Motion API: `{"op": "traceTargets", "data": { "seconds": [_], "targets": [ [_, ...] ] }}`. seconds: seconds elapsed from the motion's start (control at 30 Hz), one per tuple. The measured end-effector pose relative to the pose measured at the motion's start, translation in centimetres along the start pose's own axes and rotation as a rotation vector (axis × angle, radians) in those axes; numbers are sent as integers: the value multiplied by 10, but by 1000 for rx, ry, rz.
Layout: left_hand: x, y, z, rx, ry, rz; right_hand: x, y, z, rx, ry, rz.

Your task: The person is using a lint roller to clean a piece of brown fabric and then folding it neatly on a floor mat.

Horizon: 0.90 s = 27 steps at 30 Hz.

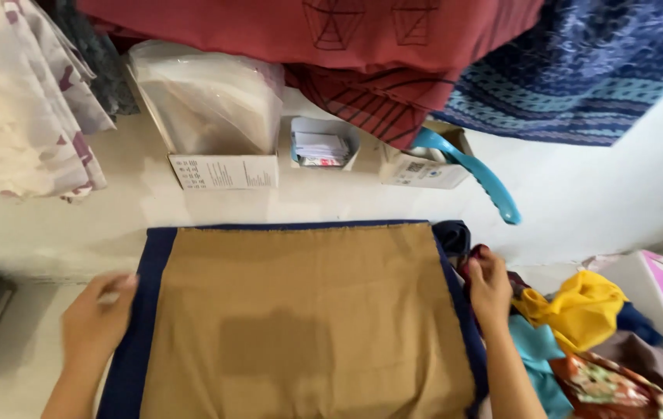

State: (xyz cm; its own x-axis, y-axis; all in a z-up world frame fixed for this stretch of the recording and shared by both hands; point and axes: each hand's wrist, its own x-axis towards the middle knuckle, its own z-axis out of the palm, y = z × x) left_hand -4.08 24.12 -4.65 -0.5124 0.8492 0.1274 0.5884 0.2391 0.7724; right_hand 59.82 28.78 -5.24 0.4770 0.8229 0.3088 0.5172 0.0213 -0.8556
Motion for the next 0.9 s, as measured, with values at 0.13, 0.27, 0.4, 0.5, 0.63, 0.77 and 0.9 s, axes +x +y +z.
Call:
{"op": "traceTargets", "data": {
  "seconds": [0.13,0.27,0.4,0.5,0.63,0.77,0.9],
  "targets": [
    [-75,-60,-36,206,13,-76,-88,12,-49,-7,72,39],
    [-106,-128,-32,6,-187,-330,-153,23,-71,66,32,-3],
    [-145,-95,-53,173,-384,-302,-174,33,-82,190,23,50],
    [-156,-68,-63,436,-519,-189,-185,28,-86,121,-45,33],
    [-165,-39,-75,370,-550,-195,-189,20,-87,-89,-149,54],
    [-174,-40,-77,295,-571,-183,-189,8,-92,71,-269,151],
    [-168,-54,-70,27,-524,-147,-181,21,-91,349,-443,78]
  ]
}}
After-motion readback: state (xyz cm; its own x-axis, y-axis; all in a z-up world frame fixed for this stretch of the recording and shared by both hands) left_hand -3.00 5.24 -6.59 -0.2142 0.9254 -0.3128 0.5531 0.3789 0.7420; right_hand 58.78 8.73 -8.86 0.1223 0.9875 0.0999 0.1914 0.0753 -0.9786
